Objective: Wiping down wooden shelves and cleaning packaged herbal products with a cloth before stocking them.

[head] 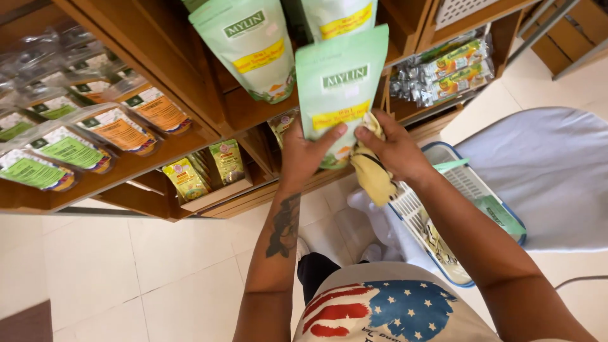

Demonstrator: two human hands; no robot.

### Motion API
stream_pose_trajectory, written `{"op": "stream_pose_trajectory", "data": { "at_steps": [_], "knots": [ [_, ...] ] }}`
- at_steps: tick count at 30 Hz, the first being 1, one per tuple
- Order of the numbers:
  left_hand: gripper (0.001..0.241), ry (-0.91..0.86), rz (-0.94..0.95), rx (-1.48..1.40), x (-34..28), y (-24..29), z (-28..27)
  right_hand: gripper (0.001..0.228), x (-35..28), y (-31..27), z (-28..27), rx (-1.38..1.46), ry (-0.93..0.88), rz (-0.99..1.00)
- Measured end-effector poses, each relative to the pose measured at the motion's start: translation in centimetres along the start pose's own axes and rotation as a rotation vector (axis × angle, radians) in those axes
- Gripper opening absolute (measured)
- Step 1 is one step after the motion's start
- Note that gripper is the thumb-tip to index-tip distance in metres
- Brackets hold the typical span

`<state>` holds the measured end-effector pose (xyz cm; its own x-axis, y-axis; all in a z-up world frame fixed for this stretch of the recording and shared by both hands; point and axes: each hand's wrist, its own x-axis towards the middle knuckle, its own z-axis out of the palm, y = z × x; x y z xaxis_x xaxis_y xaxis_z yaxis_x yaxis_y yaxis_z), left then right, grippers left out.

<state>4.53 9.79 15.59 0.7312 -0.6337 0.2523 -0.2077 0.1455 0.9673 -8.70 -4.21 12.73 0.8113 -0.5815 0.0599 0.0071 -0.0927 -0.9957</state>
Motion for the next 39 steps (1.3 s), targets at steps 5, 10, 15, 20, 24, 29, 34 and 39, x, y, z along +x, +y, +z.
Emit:
{"op": "stream_pose_trajectory", "data": {
  "at_steps": [5,10,15,20,24,29,34,39],
  "knots": [
    [0.053,0.214,0.046,0.148,2.7,1.6,-2.3,0.032,3.8,-4.6,3.8,-0.064,-0.050,-0.124],
    [0.078,0.143,-0.085,0.184,4.4,2.3,-4.8,0.029,7.6,-4.8,5.7,-0.084,-0.033,-0.193],
    [0.092,0.083,-0.191,0.213,5.8,0.0,-6.2,0.028,9.4,-3.7,7.1,-0.100,-0.001,-0.210],
    [0.077,0.208,-0.034,0.167,7.2,-3.8,-6.9,0.049,10.5,-3.1,7.8,-0.090,-0.004,-0.200],
    [0.076,0.264,-0.003,0.217,7.7,-5.0,-6.4,0.082,10.1,-3.4,8.5,-0.150,-0.029,-0.207],
    [0.076,0.327,-0.013,0.230,7.4,-5.2,-7.0,0.079,11.6,-0.4,8.9,-0.218,0.044,-0.237],
    [0.069,0.414,0.027,0.395,6.3,-8.5,-7.6,0.080,12.0,0.7,9.7,-0.234,0.079,-0.282],
    [0.059,0.464,0.058,0.396,6.5,-8.8,-8.0,0.079,12.6,1.4,10.4,-0.244,0.105,-0.347]
  ]
}}
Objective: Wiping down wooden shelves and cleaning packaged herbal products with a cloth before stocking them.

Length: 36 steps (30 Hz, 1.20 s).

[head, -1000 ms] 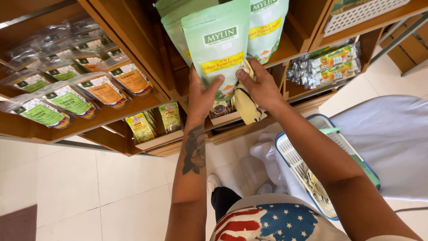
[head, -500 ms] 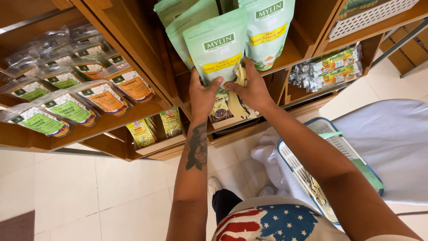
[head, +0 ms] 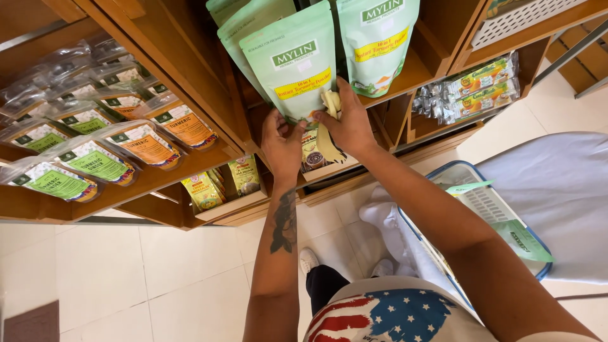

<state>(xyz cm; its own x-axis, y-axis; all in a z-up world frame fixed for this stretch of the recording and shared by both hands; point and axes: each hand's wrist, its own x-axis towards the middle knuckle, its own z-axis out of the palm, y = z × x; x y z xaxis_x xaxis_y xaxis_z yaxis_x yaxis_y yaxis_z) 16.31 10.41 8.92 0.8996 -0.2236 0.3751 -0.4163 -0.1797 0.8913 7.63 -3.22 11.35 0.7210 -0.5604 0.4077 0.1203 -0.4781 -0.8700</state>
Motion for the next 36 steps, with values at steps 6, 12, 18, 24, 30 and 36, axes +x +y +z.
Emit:
{"op": "stream_pose_trajectory", "data": {
  "at_steps": [6,12,18,24,30,36],
  "knots": [
    [0.060,0.042,0.002,0.009,0.0,-0.7,0.0,0.084,-0.2,0.3,0.8,-0.070,-0.011,0.050],
    [0.058,0.059,-0.006,0.012,0.1,-0.5,0.5,0.083,0.3,0.4,1.1,-0.117,-0.010,0.060],
    [0.058,0.037,-0.034,0.016,0.9,-0.9,0.7,0.084,1.2,1.7,2.2,-0.181,0.008,0.081],
    [0.058,0.030,-0.026,0.046,0.3,0.3,0.2,0.088,0.7,1.6,2.2,-0.170,0.038,0.042],
    [0.071,0.102,0.128,0.079,-1.7,0.8,0.3,0.075,-2.4,0.7,1.0,-0.144,0.107,-0.087],
    [0.059,0.070,0.195,0.143,-4.0,2.2,1.1,0.076,-3.1,1.2,2.0,-0.319,0.087,-0.256]
  ]
}}
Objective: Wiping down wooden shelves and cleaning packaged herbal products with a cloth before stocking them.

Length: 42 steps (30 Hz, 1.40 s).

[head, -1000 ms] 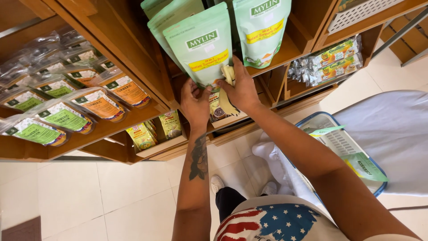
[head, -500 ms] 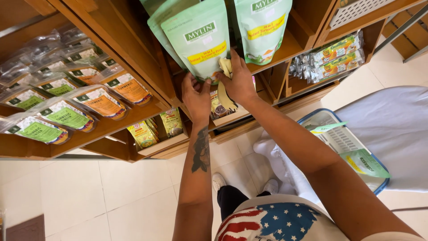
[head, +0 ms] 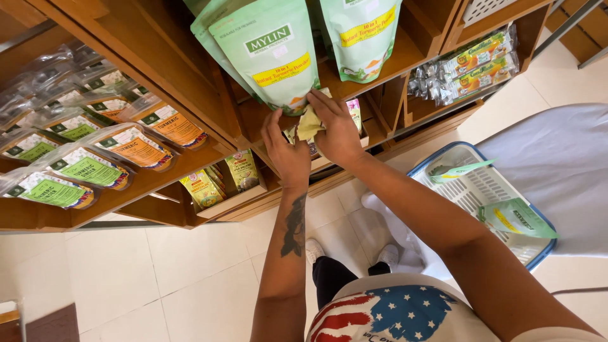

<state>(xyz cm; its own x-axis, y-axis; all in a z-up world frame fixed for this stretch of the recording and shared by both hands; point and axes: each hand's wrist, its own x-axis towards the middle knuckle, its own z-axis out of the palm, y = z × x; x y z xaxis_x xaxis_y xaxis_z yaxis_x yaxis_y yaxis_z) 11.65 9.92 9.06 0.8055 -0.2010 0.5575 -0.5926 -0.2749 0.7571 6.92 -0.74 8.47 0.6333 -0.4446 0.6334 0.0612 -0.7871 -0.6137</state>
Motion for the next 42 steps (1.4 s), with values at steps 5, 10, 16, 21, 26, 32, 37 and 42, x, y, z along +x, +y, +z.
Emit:
{"op": "stream_pose_trajectory", "data": {
  "at_steps": [5,10,16,21,26,32,37,42],
  "knots": [
    [0.057,-0.001,-0.003,0.057,0.2,-0.6,0.0,0.082,-0.3,0.9,1.0,-0.098,-0.003,-0.040],
    [0.062,-0.033,-0.004,0.068,0.2,-0.6,0.2,0.082,0.0,0.4,0.3,-0.136,-0.033,-0.059],
    [0.063,-0.082,0.032,0.042,-1.8,0.9,-0.2,0.079,-2.3,-0.1,-2.4,0.074,-0.071,0.028],
    [0.059,-0.281,0.078,-0.081,-6.5,2.4,1.7,0.061,-7.1,1.7,-5.2,0.267,-0.048,0.254],
    [0.051,-0.515,0.114,-0.126,-12.9,1.8,6.3,0.056,-13.4,5.2,-9.2,0.213,0.006,0.466],
    [0.054,-0.798,0.067,-0.189,-20.4,3.6,11.8,0.055,-20.7,10.1,-14.6,0.122,0.082,0.681],
    [0.057,-1.063,0.030,-0.175,-24.7,4.6,16.6,0.062,-25.8,15.3,-17.9,-0.002,0.129,0.826],
    [0.044,-1.263,0.108,-0.206,-27.9,5.3,19.7,0.078,-29.4,19.6,-22.0,-0.332,0.165,0.980]
  ]
}}
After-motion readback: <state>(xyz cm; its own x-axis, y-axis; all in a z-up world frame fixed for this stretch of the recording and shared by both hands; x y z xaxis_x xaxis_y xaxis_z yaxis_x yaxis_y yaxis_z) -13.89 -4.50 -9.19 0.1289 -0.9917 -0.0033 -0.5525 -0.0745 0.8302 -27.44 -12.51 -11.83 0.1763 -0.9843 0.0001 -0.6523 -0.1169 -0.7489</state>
